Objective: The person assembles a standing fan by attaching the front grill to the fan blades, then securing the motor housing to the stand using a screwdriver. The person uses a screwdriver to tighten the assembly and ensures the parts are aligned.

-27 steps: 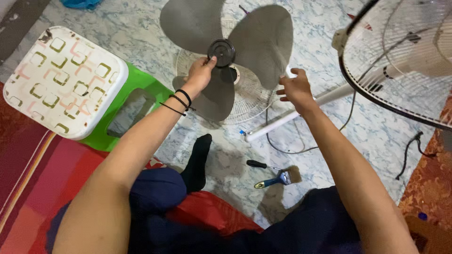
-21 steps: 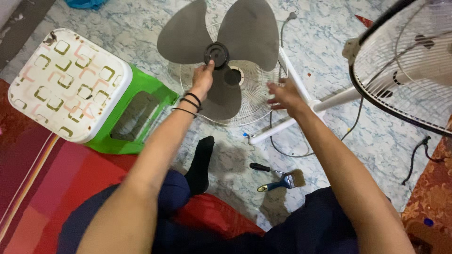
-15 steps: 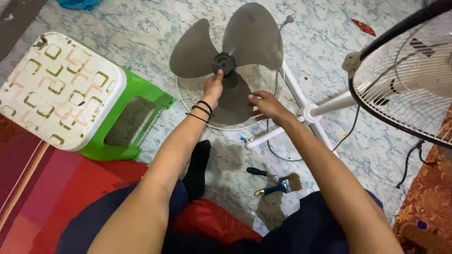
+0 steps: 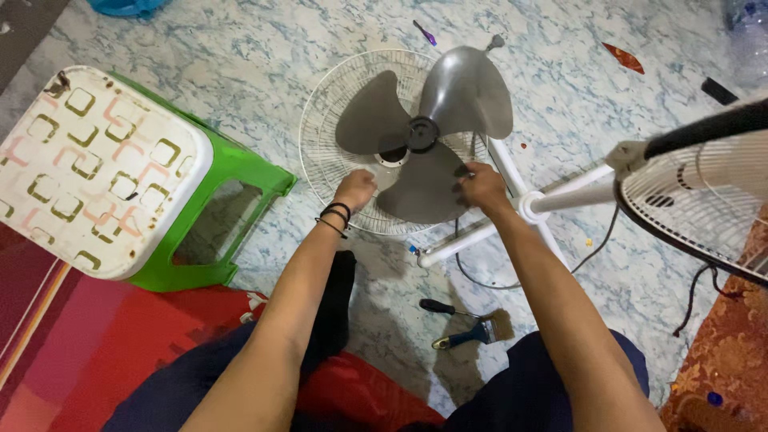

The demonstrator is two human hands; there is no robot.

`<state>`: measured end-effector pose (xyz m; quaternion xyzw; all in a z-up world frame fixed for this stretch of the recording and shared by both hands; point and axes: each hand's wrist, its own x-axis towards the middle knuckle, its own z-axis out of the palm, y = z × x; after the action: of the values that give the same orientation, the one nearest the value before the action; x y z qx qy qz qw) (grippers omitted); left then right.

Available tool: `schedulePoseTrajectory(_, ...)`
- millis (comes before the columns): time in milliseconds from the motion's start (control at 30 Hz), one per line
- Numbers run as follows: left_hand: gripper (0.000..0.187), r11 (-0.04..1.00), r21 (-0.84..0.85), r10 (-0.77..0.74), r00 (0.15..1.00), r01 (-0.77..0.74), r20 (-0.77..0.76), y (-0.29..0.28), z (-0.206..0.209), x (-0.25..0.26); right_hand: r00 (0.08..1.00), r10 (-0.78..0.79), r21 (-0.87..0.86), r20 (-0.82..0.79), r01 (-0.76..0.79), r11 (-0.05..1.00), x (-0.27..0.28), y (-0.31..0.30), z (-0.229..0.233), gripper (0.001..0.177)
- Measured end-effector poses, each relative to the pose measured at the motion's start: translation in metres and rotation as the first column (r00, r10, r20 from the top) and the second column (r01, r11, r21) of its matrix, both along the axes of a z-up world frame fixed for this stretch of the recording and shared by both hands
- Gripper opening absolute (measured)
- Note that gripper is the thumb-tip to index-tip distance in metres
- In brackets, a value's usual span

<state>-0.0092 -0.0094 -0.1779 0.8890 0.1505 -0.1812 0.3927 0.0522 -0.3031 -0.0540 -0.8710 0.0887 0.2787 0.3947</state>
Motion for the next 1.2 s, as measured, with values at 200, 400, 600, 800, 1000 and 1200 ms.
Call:
schedulePoseTrajectory(200, 0.020, 0.992, 0.000, 0.127, 0.984, -0.128, -0.126, 0.008, -0.006, -0.022, 1.000, 0.001, 0.051, -0.020, 0.000, 0.999, 0.013, -0.008, -0.027, 0.022)
schedulePoseTrajectory(400, 0.013, 0.985, -0.015, 0.171, 0.985, -0.172, -0.030, -0.008, 0.039, -0.026, 0.995, 0.083, -0.074, 0.055, -0.079, 0.994, 0.019, -0.006, -0.056, 0.023)
schedulePoseTrajectory(600, 0.025, 0.987, 0.037, 0.155, 0.988, -0.154, -0.008, -0.019, 0.067, -0.032, 0.981, 0.179, -0.234, 0.070, -0.159, 0.959, 0.021, -0.007, -0.075, 0.025)
schedulePoseTrajectory(800, 0.024, 0.992, 0.072, 0.117, 0.985, -0.108, -0.129, -0.026, 0.036, -0.031, 0.957, 0.243, -0.443, 0.157, -0.151, 0.883, 0.028, -0.013, -0.098, 0.035)
schedulePoseTrajectory(1000, 0.016, 0.984, 0.142, 0.097, 0.993, -0.106, 0.067, -0.033, 0.008, -0.030, 0.891, 0.414, -0.436, 0.184, -0.303, 0.847, 0.026, -0.019, -0.130, 0.044)
schedulePoseTrajectory(1200, 0.009, 0.992, 0.113, 0.061, 0.998, -0.057, -0.030, -0.042, 0.057, -0.025, 0.907, 0.417, -0.405, 0.068, -0.357, 0.842, 0.026, -0.012, -0.108, 0.053)
